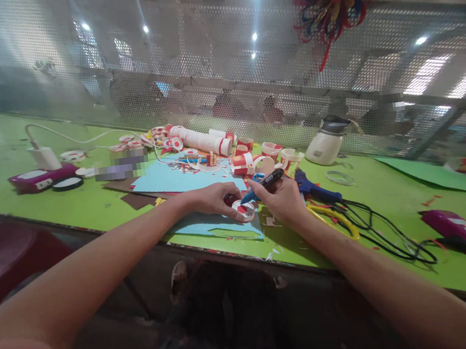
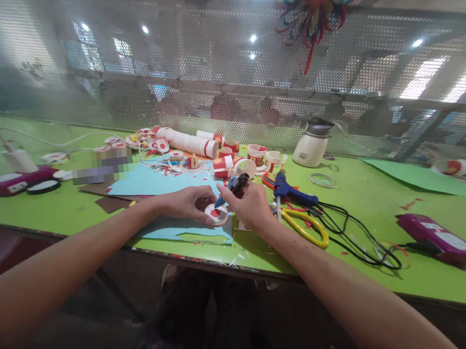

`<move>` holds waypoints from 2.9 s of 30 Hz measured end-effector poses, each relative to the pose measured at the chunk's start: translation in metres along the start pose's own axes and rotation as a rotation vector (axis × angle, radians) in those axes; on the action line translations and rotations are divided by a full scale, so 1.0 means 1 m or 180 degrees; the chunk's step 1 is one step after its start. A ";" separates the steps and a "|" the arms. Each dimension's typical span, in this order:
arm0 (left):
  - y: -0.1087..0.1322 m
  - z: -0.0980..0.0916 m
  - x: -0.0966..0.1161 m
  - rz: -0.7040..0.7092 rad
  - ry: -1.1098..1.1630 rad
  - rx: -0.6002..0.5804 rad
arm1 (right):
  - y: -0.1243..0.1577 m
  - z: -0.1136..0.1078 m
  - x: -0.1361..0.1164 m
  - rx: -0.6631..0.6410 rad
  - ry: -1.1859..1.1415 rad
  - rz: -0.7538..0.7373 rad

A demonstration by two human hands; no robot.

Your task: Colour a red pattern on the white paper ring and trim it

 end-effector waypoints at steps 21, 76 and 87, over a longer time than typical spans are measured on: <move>0.001 0.001 0.002 0.0057 0.0120 -0.0082 | 0.000 0.000 0.000 -0.0128 0.0038 -0.0018; 0.004 -0.005 0.006 -0.0138 0.0029 -0.0179 | -0.017 -0.024 0.002 0.0072 -0.1896 0.0800; 0.003 -0.002 0.000 -0.0243 0.0060 0.0148 | -0.008 -0.010 -0.004 -0.0442 -0.1266 0.0421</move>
Point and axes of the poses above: each hand's wrist, its own y-axis away from the middle knuckle, its own z-axis out of the palm, x = y × z, the point moved 3 cm from there along -y, towards the middle knuckle, and after that the axes turned 13 degrees about y, right-handed, at the moved point
